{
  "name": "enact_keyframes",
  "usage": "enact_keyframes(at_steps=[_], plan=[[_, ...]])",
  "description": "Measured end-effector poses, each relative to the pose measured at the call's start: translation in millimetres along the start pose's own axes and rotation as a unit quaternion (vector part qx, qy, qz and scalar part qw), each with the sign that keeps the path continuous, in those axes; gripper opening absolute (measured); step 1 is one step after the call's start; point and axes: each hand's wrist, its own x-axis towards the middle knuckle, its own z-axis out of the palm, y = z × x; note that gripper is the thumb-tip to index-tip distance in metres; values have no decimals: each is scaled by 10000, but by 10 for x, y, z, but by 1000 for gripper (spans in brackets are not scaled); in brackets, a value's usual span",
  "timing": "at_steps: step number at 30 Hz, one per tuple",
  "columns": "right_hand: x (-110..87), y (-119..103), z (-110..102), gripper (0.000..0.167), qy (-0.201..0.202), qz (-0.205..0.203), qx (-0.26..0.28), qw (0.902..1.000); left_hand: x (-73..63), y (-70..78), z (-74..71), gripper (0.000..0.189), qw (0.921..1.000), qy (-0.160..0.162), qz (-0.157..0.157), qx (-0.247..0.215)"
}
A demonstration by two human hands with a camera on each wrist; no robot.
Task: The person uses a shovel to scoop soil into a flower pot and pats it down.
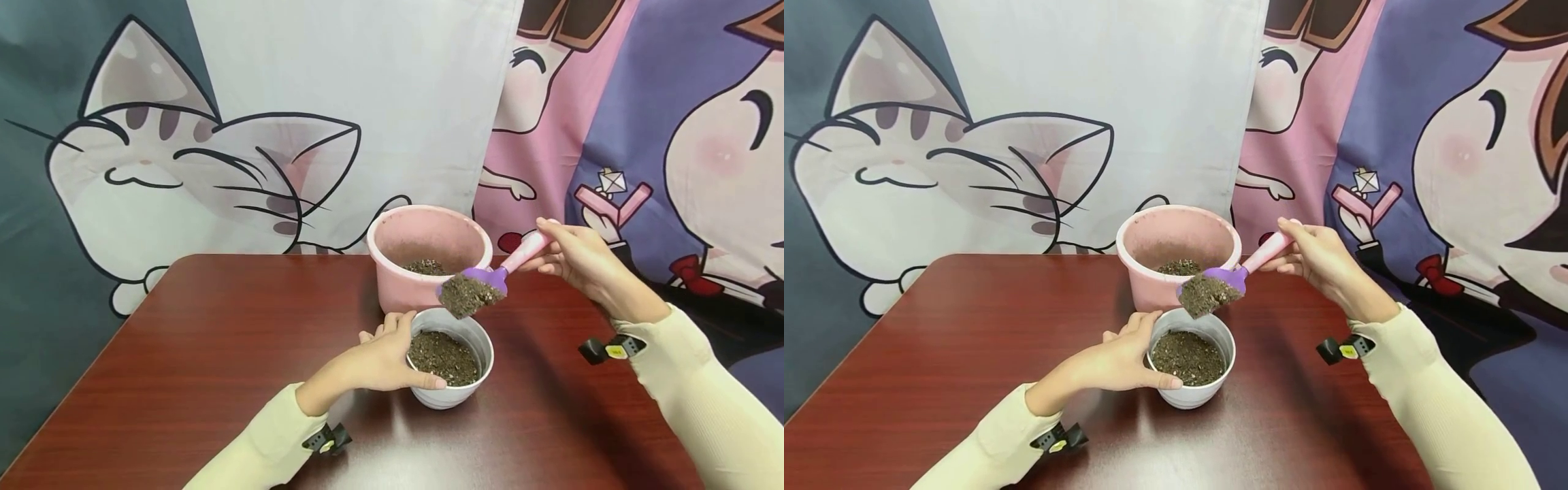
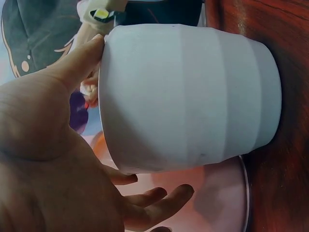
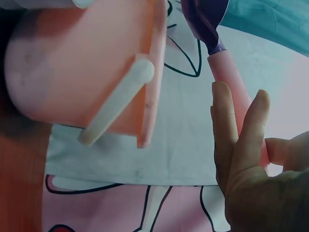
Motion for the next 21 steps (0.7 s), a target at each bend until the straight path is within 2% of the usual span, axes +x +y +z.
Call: enact_keyframes(at_steps=[4,8,13,21], plan=[[-109,133,12,28,69,-33,-54,10000,3,3,-13,114,10000,-31,13,54],[-173,290,45,32,139,-74,-158,9998,11,7,-19,114,10000,-29,17,86],[-201,434,85,39,280,-96,-635,9975,18,5,-14,112,10000,-52,-7,8],[-191,472,139,39,581,-659,-1168,9893,18,10,-5,113,9999,-87,-6,-71]])
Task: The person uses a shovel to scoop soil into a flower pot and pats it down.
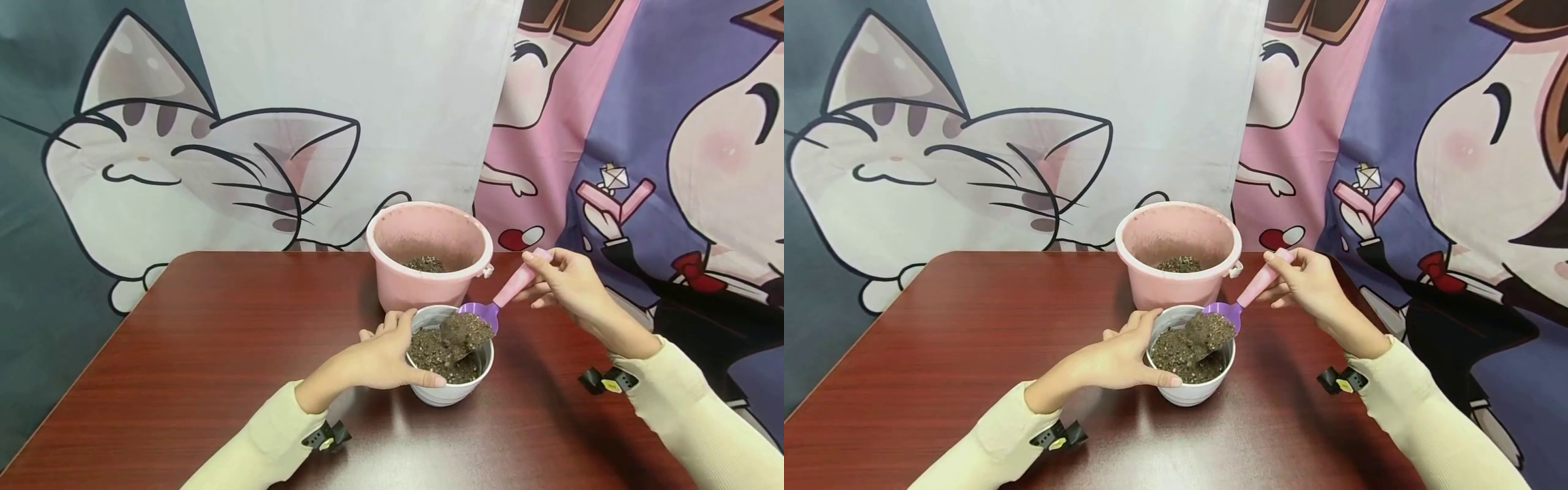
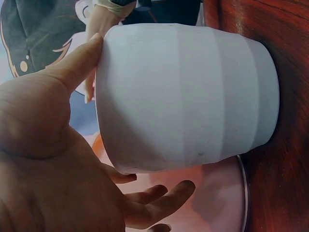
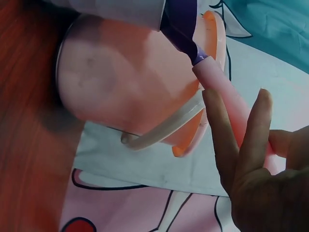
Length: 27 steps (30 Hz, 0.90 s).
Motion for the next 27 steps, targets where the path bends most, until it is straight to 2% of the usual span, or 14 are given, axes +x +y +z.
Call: enact_keyframes(at_steps=[9,14,21,24,27], plan=[[5,-60,42,32,102,-588,-267,9979,1,2,3,113,10000,-31,-9,-68],[-21,-115,68,26,192,-1072,-753,9912,7,-2,15,112,10000,-9,3,-63],[-96,-207,113,17,265,-1942,-1406,9705,-4,5,6,112,10000,11,22,-8],[-140,-230,142,17,359,-2331,-1670,9573,-4,3,5,112,10000,18,44,10],[-180,-243,174,18,457,-2848,-1963,9372,-6,3,8,112,10000,32,52,39]])
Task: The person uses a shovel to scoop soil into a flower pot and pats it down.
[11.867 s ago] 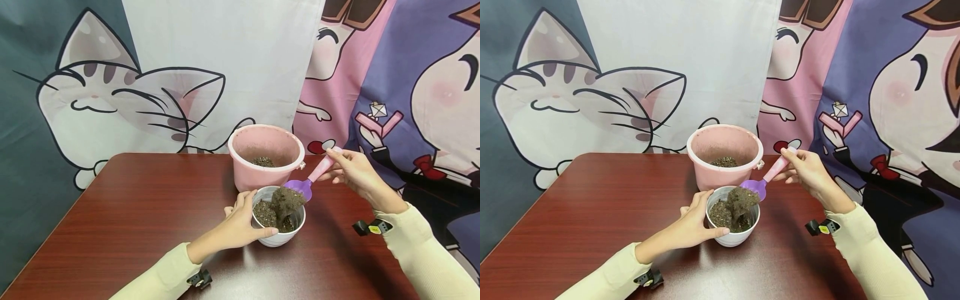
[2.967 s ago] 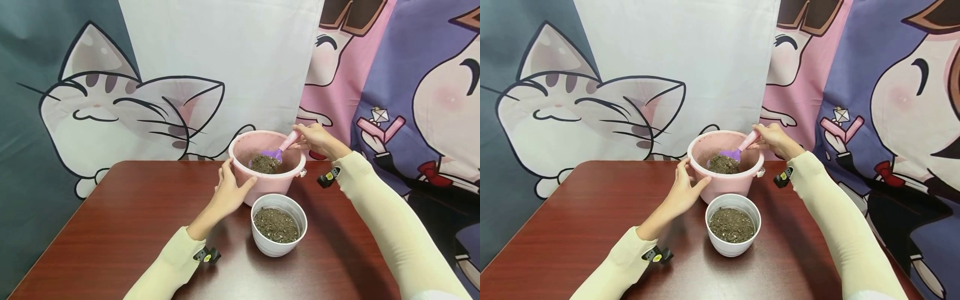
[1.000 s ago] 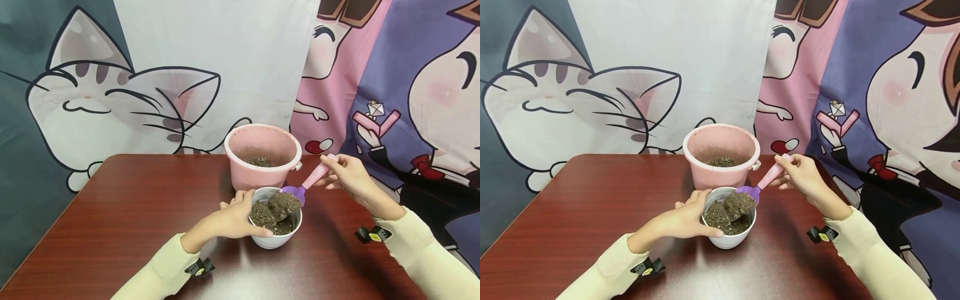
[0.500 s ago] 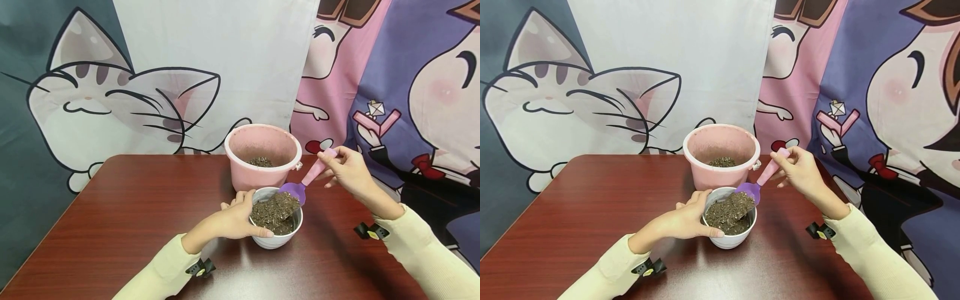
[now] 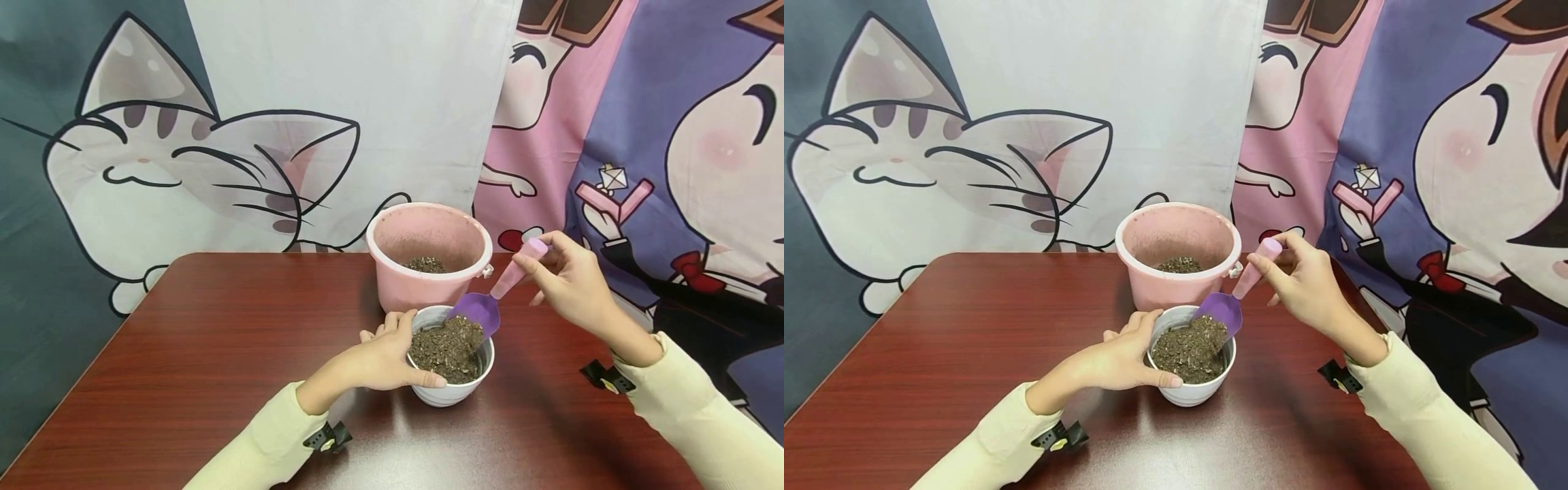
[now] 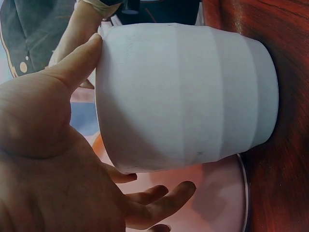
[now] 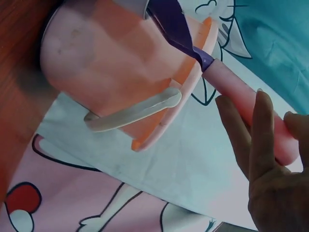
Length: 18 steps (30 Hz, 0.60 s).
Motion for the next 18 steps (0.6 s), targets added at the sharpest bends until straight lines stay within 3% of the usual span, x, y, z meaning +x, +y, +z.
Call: enact_keyframes(at_steps=[5,9,18], plan=[[-13,-14,21,29,87,-953,-200,9952,-1,-4,2,112,10000,24,-19,41],[-11,-4,23,36,56,-1433,-279,9893,-7,-2,-7,116,9999,34,-67,97],[24,-64,-50,39,136,-1535,-354,9874,-44,4,-137,119,9995,230,-198,67]])
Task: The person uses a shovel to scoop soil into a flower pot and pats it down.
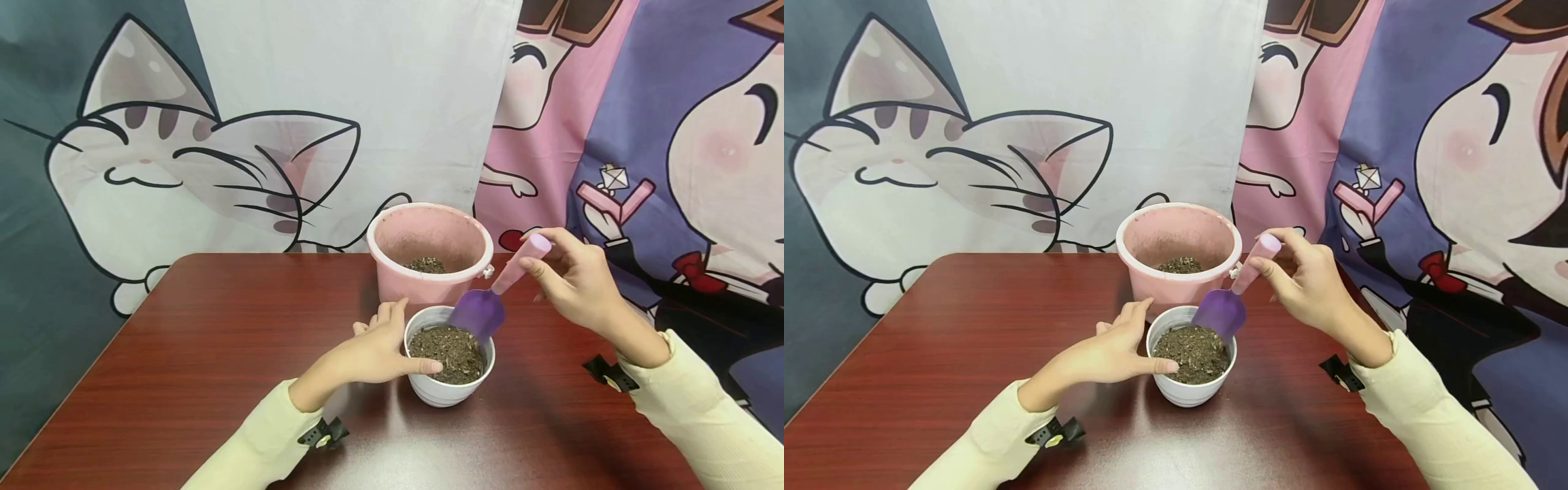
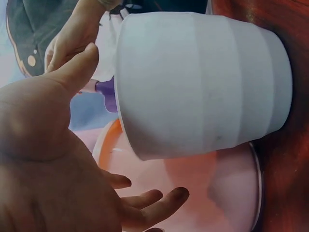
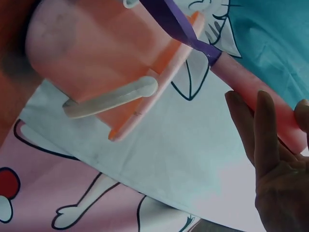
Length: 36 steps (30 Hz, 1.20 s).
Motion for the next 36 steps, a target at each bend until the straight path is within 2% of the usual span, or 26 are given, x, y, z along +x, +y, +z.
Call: enact_keyframes(at_steps=[4,10,12,15,17,19,20,23,26,27,28,30,32,36], plan=[[27,-10,-19,39,101,55,-50,9999,1,1,-82,110,9993,374,16,-25],[53,16,-37,38,212,85,5,9997,13,-31,-227,77,9916,1270,14,-248],[79,24,-62,35,288,272,138,9991,32,-56,-268,68,9865,1571,-2,-451],[150,46,-100,25,298,823,692,9938,71,-94,-313,66,9782,1900,-92,-836],[217,84,-127,20,197,1271,1365,9823,108,-125,-325,69,9723,2081,-176,-1047],[295,135,-154,15,61,1730,2048,9634,146,-149,-337,73,9671,2196,-290,-1247],[341,168,-167,13,-48,1915,2412,9514,170,-161,-341,75,9652,2246,-331,-1301],[497,264,-201,19,-131,2601,3483,9005,265,-196,-351,80,9593,2376,-407,-1470],[683,350,-196,31,-94,3108,4019,8613,372,-216,-349,83,9537,2420,-417,-1734],[744,378,-184,32,-18,3239,4098,8527,405,-220,-343,83,9511,2436,-441,-1848],[803,405,-163,33,4,3314,4095,8500,434,-225,-332,83,9477,2457,-472,-1982],[917,474,-92,39,-67,3326,4028,8527,479,-230,-303,83,9401,2555,-511,-2198],[1011,545,5,43,-84,3379,4018,8510,519,-246,-262,81,9330,2662,-528,-2365],[1125,681,219,33,285,3778,3813,8433,563,-283,-181,79,9239,2788,-517,-2569]])
